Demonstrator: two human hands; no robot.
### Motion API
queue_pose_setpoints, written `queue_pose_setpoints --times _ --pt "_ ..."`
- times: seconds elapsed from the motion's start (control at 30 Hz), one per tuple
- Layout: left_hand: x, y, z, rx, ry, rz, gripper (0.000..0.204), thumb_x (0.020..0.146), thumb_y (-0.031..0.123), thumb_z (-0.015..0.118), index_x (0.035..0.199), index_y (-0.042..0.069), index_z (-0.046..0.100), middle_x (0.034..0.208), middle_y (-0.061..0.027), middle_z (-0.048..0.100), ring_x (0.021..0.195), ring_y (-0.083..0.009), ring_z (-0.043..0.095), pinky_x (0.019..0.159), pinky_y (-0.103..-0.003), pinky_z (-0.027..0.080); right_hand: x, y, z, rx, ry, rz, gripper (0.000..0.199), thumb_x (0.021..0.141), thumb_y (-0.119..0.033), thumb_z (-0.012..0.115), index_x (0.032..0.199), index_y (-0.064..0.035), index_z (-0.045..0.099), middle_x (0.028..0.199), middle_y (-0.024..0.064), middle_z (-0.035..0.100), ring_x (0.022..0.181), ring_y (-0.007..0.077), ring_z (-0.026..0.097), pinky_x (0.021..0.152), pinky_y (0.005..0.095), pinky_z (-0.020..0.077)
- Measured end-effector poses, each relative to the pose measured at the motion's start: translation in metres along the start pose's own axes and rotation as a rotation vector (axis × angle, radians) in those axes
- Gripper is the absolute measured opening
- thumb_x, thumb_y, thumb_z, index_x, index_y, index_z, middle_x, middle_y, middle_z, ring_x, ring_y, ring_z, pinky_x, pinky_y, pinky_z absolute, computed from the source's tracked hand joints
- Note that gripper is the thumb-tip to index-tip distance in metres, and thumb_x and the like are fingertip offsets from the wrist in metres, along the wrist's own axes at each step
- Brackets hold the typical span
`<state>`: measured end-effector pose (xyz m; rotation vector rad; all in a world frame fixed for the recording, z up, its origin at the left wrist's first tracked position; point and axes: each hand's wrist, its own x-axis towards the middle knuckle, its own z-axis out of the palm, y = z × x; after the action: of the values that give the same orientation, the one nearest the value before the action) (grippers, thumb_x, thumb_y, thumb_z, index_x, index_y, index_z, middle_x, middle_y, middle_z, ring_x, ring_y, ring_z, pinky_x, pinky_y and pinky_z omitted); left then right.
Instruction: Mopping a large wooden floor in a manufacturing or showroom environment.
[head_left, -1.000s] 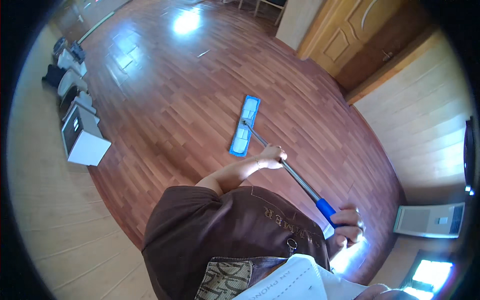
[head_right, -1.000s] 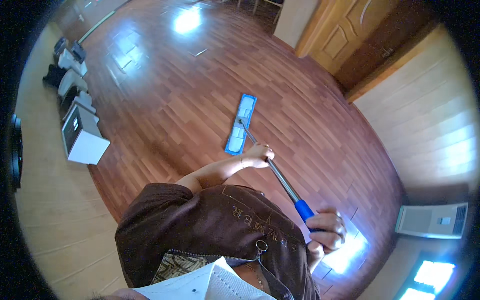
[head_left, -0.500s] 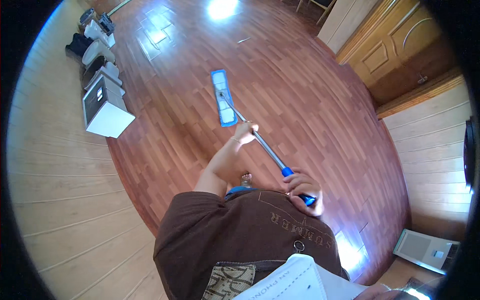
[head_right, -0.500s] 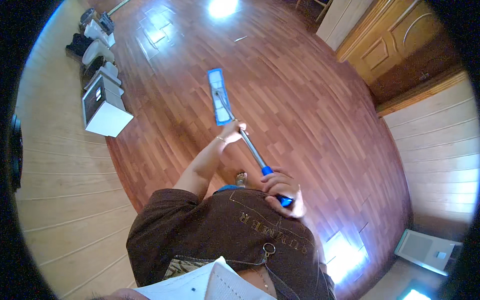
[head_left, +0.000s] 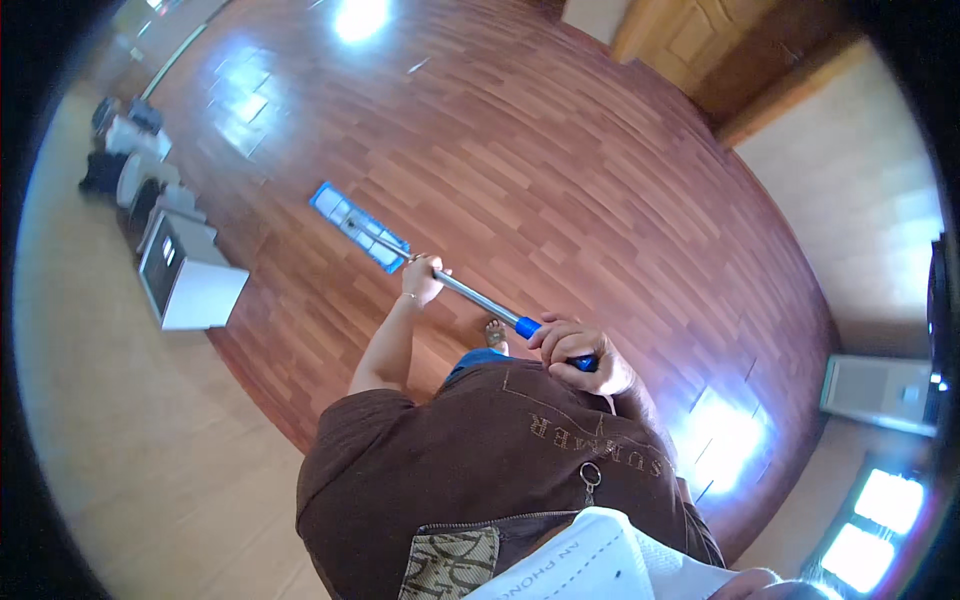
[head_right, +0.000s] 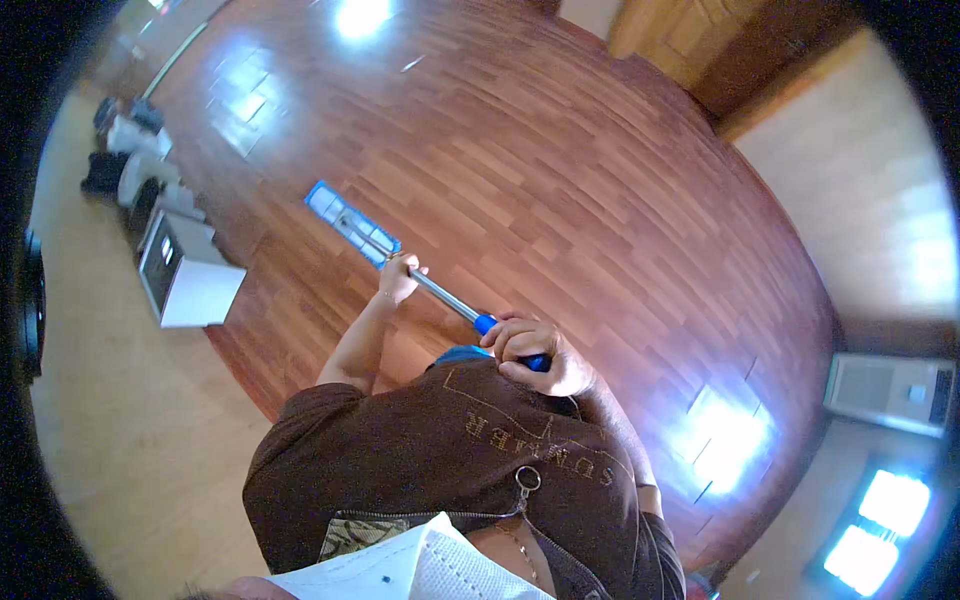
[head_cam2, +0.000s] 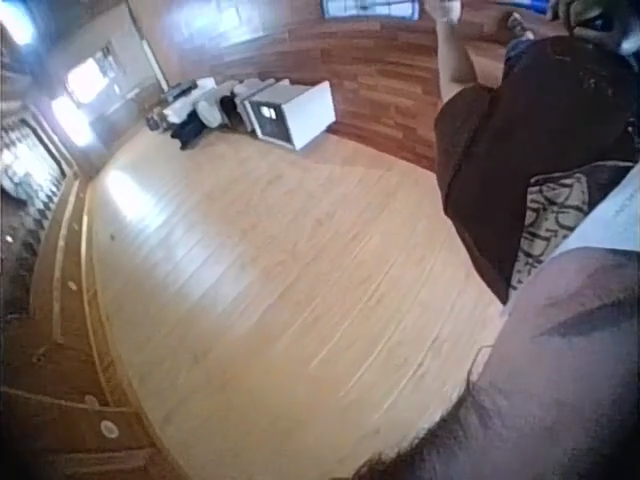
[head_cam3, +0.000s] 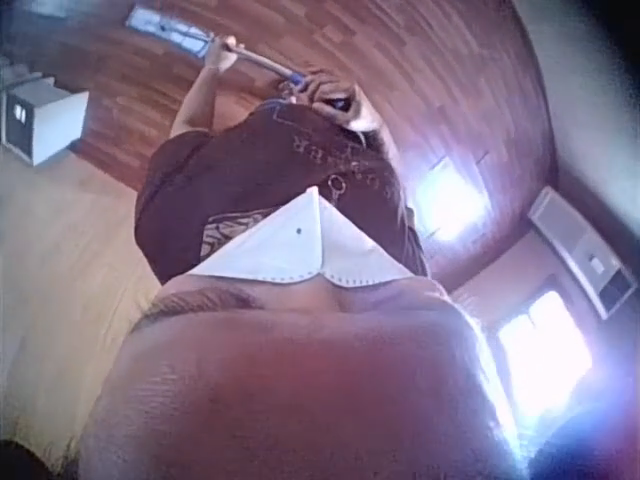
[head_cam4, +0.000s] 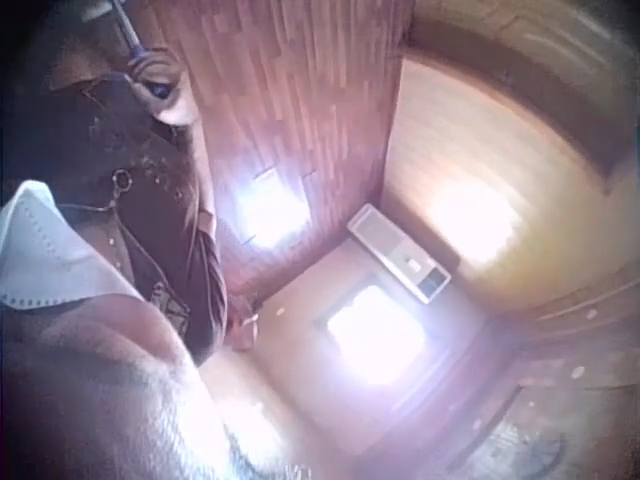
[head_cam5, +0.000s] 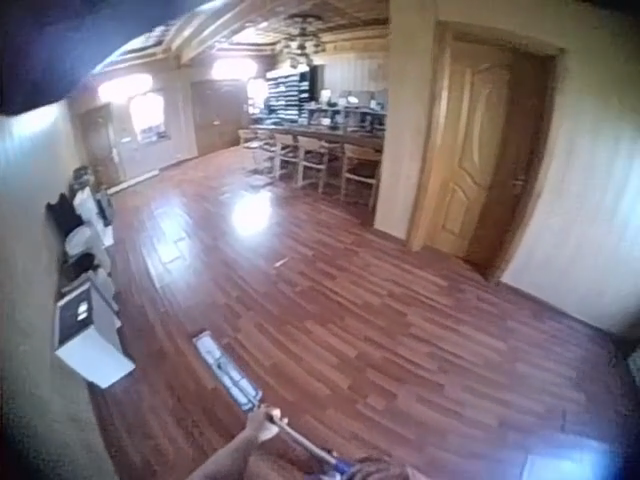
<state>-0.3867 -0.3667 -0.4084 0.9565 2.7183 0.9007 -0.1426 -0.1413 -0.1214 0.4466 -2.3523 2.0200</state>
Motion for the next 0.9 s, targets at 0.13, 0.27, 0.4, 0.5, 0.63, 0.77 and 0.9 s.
queue_pose_setpoints --times 0.13,0.27,0.4,0.5,0.63,0.77,0.9 --pt "-0.007 0.034 0.005 0.106 -0.112 0.307 0.034 0.074 0.033 0.07 0.057 0.008 0.053 0.064 -0.0135 0.059 0.069 -0.0346 0.059 0.075 -0.043 0.046 -0.046 -0.029 0.013 0.056 0.157 -0.034 0.006 0.076 -0.001 0.063 0.071 -0.0001 0.06 0.077 0.0097 0.062 0.091 0.0288 0.062 0.092 0.0462 0.0423" --pt "-0.033 0.104 0.027 -0.001 -0.225 0.505 0.034 0.073 0.031 0.07 0.054 0.009 0.051 0.06 -0.0126 0.056 0.066 -0.0332 0.059 0.07 -0.042 0.047 -0.112 -0.084 0.04 -0.004 0.349 -0.012 0.008 0.071 0.0 0.063 0.064 0.0005 0.059 0.073 0.0109 0.061 0.084 0.0302 0.063 0.086 0.0446 0.0447" --pt "-0.068 0.175 0.05 -0.155 -0.289 0.68 0.035 0.072 0.032 0.067 0.052 0.01 0.049 0.058 -0.0127 0.054 0.065 -0.0323 0.057 0.066 -0.044 0.045 -0.175 -0.135 0.094 -0.239 0.494 0.057 0.006 0.066 -0.003 0.065 0.063 -0.0033 0.059 0.074 0.0077 0.064 0.084 0.0292 0.066 0.085 0.0456 0.0444" --pt "-0.095 0.227 0.068 -0.32 -0.439 0.865 0.032 0.073 0.029 0.067 0.055 0.01 0.048 0.061 -0.0116 0.054 0.065 -0.0332 0.055 0.067 -0.046 0.043 -0.205 -0.172 0.157 -0.423 0.656 0.161 0.008 0.062 -0.005 0.068 0.063 -0.0059 0.06 0.076 0.0056 0.065 0.089 0.0283 0.067 0.085 0.0439 0.0458" --pt "-0.138 0.259 0.112 -0.317 -0.601 1.113 0.026 0.073 0.028 0.07 0.061 0.011 0.054 0.064 -0.0111 0.058 0.069 -0.033 0.059 0.067 -0.043 0.046 -0.225 -0.193 0.232 -0.555 0.818 0.25 0.014 0.06 -0.008 0.073 0.066 -0.0068 0.06 0.081 0.0055 0.066 0.092 0.0278 0.067 0.084 0.0443 0.0483" --pt "-0.201 0.321 0.132 -0.178 -0.921 1.333 0.029 0.078 0.034 0.068 0.067 0.011 0.055 0.07 -0.0101 0.06 0.078 -0.0323 0.06 0.07 -0.043 0.048 -0.235 -0.219 0.301 -0.682 1.007 0.413 0.018 0.059 -0.01 0.076 0.068 -0.007 0.06 0.084 0.0063 0.067 0.095 0.0282 0.066 0.084 0.0436 0.0495" --pt "-0.284 0.35 0.148 -0.088 -1.072 1.487 0.031 0.08 0.044 0.065 0.081 0.013 0.064 0.086 -0.0103 0.063 0.092 -0.033 0.061 0.075 -0.046 0.051 -0.234 -0.244 0.361 -0.764 1.161 0.54 0.024 0.059 -0.016 0.079 0.071 -0.0076 0.06 0.086 0.0078 0.067 0.094 0.0288 0.067 0.083 0.0442 0.0501"
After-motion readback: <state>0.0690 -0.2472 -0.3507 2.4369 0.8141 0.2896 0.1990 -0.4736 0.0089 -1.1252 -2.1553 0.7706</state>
